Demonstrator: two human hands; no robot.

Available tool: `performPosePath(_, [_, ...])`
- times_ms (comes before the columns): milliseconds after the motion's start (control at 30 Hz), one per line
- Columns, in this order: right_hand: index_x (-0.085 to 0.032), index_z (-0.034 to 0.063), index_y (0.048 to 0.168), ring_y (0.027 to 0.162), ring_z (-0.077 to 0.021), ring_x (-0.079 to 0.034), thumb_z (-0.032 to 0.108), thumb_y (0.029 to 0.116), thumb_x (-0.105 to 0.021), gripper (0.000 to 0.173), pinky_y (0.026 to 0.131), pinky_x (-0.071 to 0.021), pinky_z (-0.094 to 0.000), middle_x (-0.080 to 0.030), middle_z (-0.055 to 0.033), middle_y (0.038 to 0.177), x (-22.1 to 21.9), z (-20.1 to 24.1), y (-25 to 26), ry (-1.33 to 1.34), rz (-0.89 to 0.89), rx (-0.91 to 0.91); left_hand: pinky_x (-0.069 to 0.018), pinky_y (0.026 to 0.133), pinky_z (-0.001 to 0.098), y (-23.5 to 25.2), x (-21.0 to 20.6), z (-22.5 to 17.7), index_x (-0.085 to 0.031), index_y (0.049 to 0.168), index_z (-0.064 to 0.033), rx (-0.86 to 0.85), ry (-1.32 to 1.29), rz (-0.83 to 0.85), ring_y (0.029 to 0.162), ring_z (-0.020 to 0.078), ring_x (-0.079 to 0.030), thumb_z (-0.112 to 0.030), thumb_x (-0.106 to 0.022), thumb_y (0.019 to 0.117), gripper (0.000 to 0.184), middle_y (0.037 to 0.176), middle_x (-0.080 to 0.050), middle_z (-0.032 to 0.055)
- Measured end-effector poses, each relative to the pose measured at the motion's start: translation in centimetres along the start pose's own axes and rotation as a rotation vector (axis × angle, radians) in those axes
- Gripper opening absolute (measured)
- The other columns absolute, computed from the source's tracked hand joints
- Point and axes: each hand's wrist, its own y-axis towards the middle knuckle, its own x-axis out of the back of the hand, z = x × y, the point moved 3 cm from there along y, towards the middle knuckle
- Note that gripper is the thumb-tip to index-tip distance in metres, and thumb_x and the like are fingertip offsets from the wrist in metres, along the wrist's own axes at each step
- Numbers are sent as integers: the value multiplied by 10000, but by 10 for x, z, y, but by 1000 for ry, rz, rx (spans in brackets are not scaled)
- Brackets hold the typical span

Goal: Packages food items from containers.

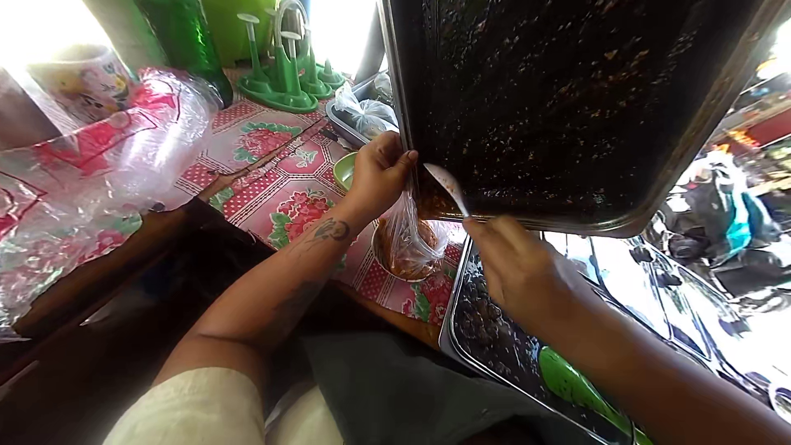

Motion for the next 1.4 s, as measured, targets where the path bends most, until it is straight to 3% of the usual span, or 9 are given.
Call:
performPosePath(133, [-712,-41,1187,663,-284,-664,-41,897,-511,354,540,-562,-346,-652,-179,886,8,10,-10,-19,28,33,-550,666,232,-2,3,0,-593,1013,5,-4,17,-15,689,55,-634,-6,-612,980,40,811,-657,33])
performPosePath(300, [-698,-96,1169,693,-361,-671,-100,912,-541,301,545,-560,-432,-642,-240,939,27,7,2,-103,8,-79,-552,632,225,-3,-1,-2,-585,1016,-1,-35,10,-8,662,47,-634,-7,-606,983,40,812,-660,22])
performPosePath(433, [-692,-84,1183,629,-306,-652,-86,868,-584,333,530,-564,-370,-618,-202,866,1,10,-6,-56,85,-14,-555,638,229,-4,-1,0,-575,1004,-14,-47,-17,-20,667,48,-636,-4,-602,986,34,818,-662,18])
performPosePath(533, [-718,-29,1170,651,-296,-658,-40,910,-503,337,515,-548,-365,-650,-180,875,21,14,-9,-67,-12,-3,-561,655,231,-4,1,0,-582,1028,-1,-37,-27,-34,682,51,-642,-3,-609,984,51,831,-667,27])
performPosePath(667, [-708,-108,1123,697,-397,-677,-80,924,-483,302,542,-544,-437,-666,-265,903,53,24,0,-144,-67,-99,-557,643,223,-5,-2,-1,-573,1032,-10,-39,-47,-17,670,43,-636,-3,-596,990,48,826,-662,15])
performPosePath(767, [-721,-91,1093,619,-334,-648,-69,888,-567,257,511,-553,-411,-622,-214,831,29,18,-2,-93,19,-129,-547,637,225,-8,3,-3,-585,1051,-14,-39,-5,-7,679,41,-628,-39,-599,1001,58,827,-657,1])
performPosePath(900, [-736,-15,1070,658,-230,-656,14,891,-659,197,555,-573,-344,-635,-140,850,20,14,-3,44,9,-70,-549,655,204,-15,1,-6,-579,1104,-92,-8,64,56,711,-9,-614,-117,-587,1021,87,864,-637,-90])
performPosePath(1200, [-707,-73,1081,731,-280,-694,-13,921,-640,183,607,-584,-365,-666,-182,906,25,20,-3,112,65,-58,-523,593,136,-14,-7,-5,-537,1010,-237,1,-45,-25,640,-67,-587,-27,-563,981,213,806,-619,-214])
performPosePath(1400, [-711,32,1151,697,-250,-683,-3,941,-614,234,587,-602,-409,-668,-130,967,24,-14,-10,84,40,-183,-533,615,203,-14,-13,-8,-544,1051,-121,1,-49,-68,661,-9,-594,-30,-564,999,107,808,-625,-119])
